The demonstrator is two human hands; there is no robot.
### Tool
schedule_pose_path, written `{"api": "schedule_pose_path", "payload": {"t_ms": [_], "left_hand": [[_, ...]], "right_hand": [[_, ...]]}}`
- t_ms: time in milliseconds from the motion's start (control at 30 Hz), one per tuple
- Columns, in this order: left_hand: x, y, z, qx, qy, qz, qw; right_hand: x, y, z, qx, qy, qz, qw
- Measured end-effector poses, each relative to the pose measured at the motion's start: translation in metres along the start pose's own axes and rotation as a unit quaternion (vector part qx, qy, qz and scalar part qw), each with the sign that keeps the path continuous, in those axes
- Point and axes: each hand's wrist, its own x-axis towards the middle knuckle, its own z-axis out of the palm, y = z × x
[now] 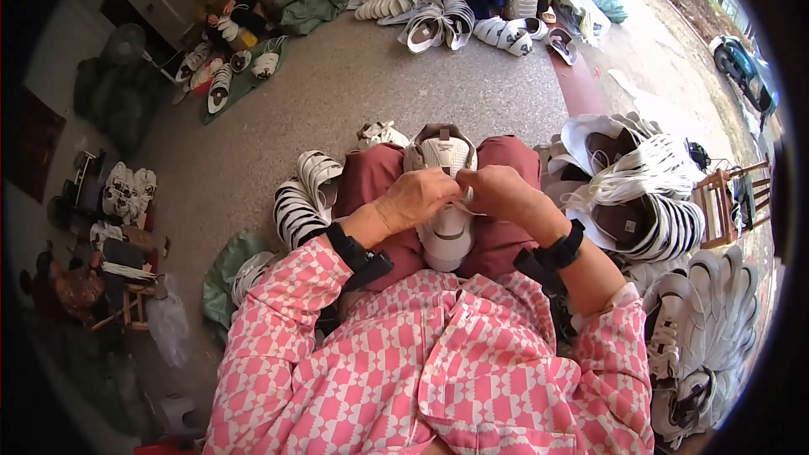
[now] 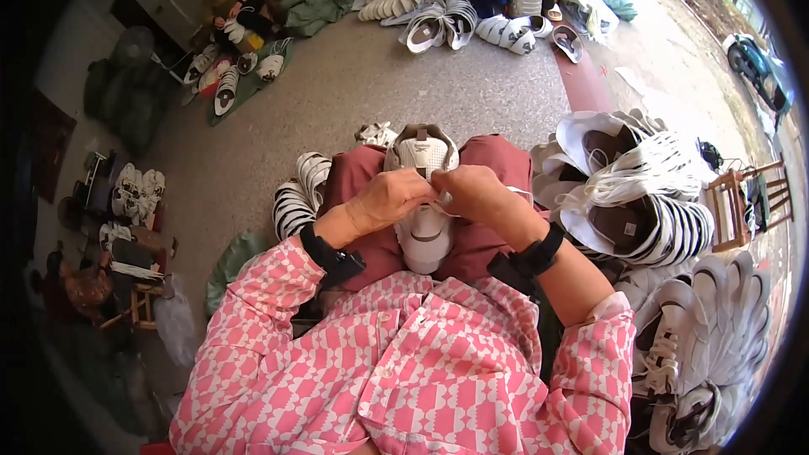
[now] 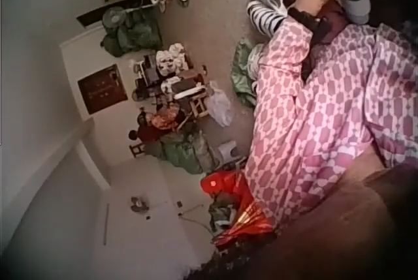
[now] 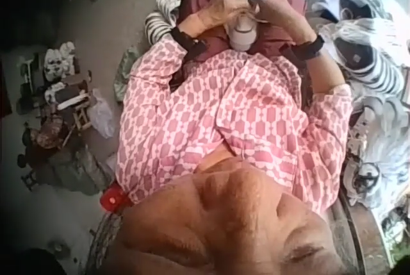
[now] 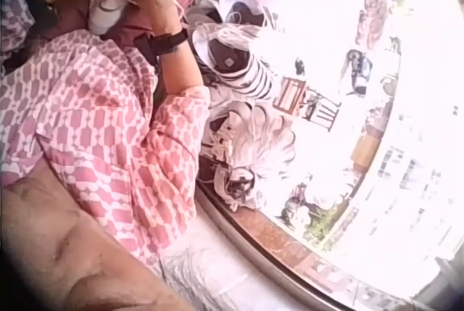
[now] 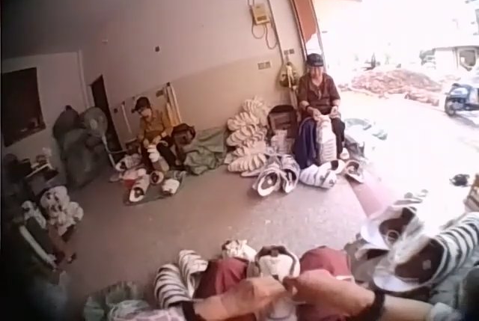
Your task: The recorder is lacing and preparing white shoes in a factory or workshop setting.
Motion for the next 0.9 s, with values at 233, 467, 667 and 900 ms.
{"api": "schedule_pose_path", "payload": {"t_ms": [233,467,667,900], "left_hand": [[0.007,-0.006,0.006,0.034,-0.023,-0.018,0.999],[0.017,-0.024,0.006,-0.048,-0.081,-0.099,0.991],[0.029,-0.026,0.006,-0.079,-0.117,-0.131,0.981],[0.032,-0.021,0.002,-0.113,-0.159,-0.217,0.956]], "right_hand": [[-0.007,0.013,0.01,0.015,0.034,-0.012,0.999],[-0.009,0.013,0.007,0.046,0.093,-0.016,0.994],[-0.009,0.012,0.014,0.009,0.168,-0.007,0.986],[-0.013,0.013,0.024,-0.034,0.164,-0.03,0.985]]}}
